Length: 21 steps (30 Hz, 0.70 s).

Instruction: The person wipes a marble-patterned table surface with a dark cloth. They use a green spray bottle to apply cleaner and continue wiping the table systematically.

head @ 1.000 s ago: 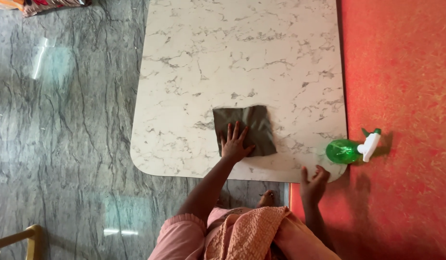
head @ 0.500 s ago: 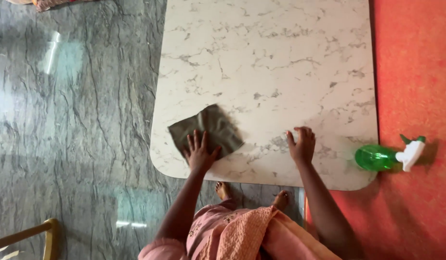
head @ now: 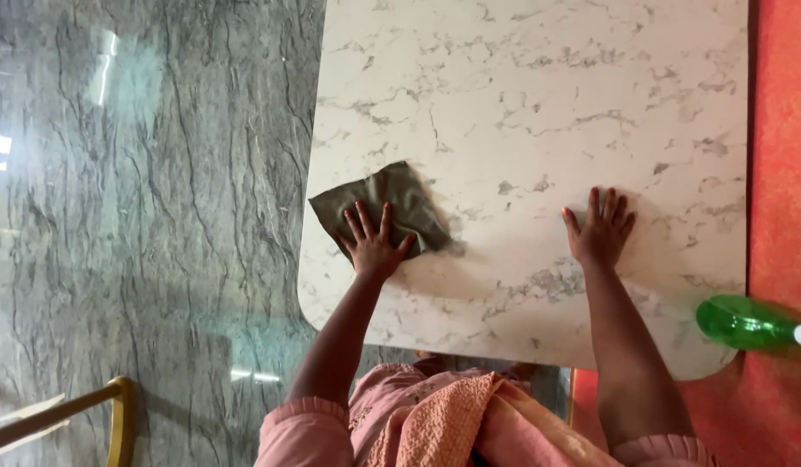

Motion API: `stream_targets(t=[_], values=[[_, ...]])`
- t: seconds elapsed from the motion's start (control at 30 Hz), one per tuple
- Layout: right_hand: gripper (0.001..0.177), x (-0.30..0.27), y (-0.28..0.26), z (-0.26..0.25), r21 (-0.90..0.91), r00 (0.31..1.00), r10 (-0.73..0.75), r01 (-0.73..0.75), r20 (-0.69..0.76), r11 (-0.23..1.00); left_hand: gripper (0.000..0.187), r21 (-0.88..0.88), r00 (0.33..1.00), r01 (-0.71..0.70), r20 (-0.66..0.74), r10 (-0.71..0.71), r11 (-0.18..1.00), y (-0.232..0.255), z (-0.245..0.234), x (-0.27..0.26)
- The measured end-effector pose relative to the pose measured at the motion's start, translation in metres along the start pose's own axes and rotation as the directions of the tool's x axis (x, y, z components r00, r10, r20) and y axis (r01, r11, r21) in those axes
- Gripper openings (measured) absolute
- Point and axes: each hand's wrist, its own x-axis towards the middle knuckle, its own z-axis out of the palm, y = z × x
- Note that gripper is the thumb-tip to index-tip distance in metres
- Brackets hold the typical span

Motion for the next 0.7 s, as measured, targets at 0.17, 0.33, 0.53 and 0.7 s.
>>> stream_targets(t=[0.17,0.33,0.53,0.7], values=[[0.078,-0.005,0.002,-0.004,0.033,1.0,0.015,-0.015,-0.015,0.999,0.099,0.051,0.999,0.009,0.043,-0.011,0.999,0.009,-0.016,0.051],[0.074,-0.005,-0.002,-0.007,0.044,0.999,0.008,-0.006,-0.04,0.999,0.098,0.049,1.0,0.003,0.011,-0.004,0.999,0.016,-0.032,0.102],[0.072,-0.009,-0.01,-0.019,0.046,0.999,0.003,-0.001,-0.05,0.999,0.098,0.04,0.999,0.012,-0.047,-0.01,0.999,0.029,-0.052,0.168],[0.074,-0.003,-0.015,-0.026,0.053,0.999,-0.004,0.006,-0.051,0.999,0.099,0.101,1.0,0.009,-0.016,-0.008,0.995,0.035,-0.062,0.215]])
